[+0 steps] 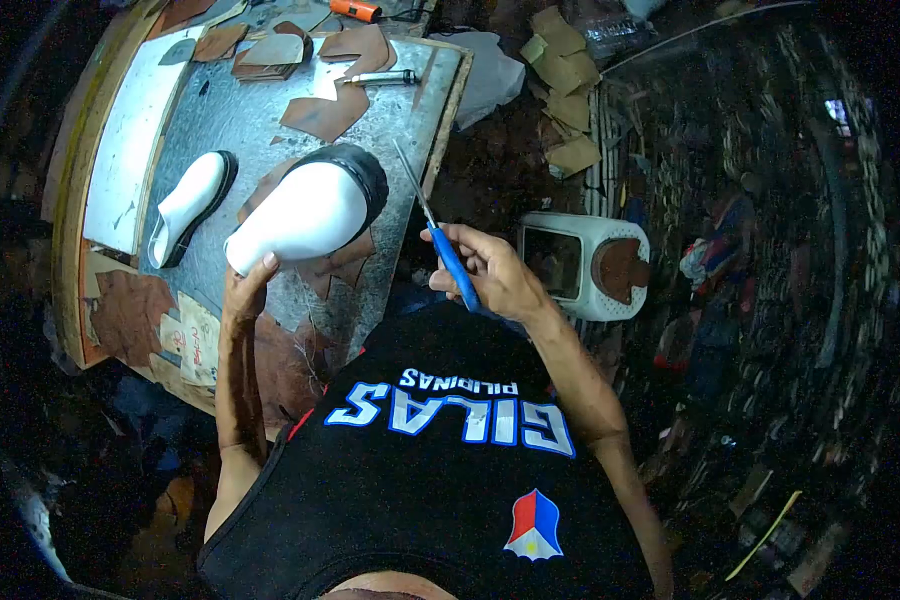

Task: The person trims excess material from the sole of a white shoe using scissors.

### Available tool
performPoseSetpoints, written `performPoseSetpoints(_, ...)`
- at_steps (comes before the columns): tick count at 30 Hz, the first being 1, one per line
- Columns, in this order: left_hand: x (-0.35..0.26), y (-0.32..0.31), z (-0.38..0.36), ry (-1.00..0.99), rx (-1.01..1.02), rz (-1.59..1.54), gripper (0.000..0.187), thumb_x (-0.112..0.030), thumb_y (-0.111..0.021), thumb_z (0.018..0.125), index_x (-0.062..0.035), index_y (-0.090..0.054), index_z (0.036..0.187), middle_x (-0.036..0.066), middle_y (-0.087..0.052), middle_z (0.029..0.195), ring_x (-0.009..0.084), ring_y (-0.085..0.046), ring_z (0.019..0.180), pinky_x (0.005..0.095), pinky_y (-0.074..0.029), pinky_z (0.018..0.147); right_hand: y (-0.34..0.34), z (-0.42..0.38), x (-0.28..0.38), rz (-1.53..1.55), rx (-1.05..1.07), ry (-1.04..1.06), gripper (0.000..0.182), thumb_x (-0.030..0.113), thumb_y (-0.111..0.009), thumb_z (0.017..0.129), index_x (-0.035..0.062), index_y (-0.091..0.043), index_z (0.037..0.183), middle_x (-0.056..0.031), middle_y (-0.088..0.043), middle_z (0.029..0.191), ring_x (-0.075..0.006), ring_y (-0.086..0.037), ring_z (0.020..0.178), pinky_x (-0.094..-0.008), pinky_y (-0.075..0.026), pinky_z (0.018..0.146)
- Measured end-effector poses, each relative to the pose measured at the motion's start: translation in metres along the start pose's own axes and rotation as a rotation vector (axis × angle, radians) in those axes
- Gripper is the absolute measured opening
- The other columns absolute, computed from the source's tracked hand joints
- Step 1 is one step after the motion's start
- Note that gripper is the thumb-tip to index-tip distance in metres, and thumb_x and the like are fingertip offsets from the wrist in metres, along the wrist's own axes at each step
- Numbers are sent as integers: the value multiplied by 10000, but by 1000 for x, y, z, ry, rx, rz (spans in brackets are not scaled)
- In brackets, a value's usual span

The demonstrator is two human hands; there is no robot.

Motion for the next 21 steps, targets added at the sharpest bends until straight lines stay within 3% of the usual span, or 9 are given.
performPoseSetpoints(8, -27, -7, -8, -63, 57, 150, 395, -268, -734, 804, 31, -623, 1038, 74, -641, 914, 160, -591, 845, 307, -484, 732, -11, 4, 6, -14, 118, 29, 625, 192, -787, 774, -21, -514, 1294, 29, -532, 742, -43, -528, 618, -195, -442, 542)
performPoseSetpoints(21, -37, -2, -13, -80, 66, 210, 354, -251, -727, 806, 19, -631, 1014, 64, -639, 883, 151, -585, 805, 300, -479, 700, -14, -3, 3, -27, 125, -59, 589, 196, -806, 749, -13, -565, 1244, -3, -596, 739, -48, -549, 571, -184, -437, 510)
Point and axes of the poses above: each hand's wrist, its own z-axis towards the middle knuckle, its own y-axis out of the back of the hand, x = y × z, the point moved 10 cm from there along z, towards the middle knuckle
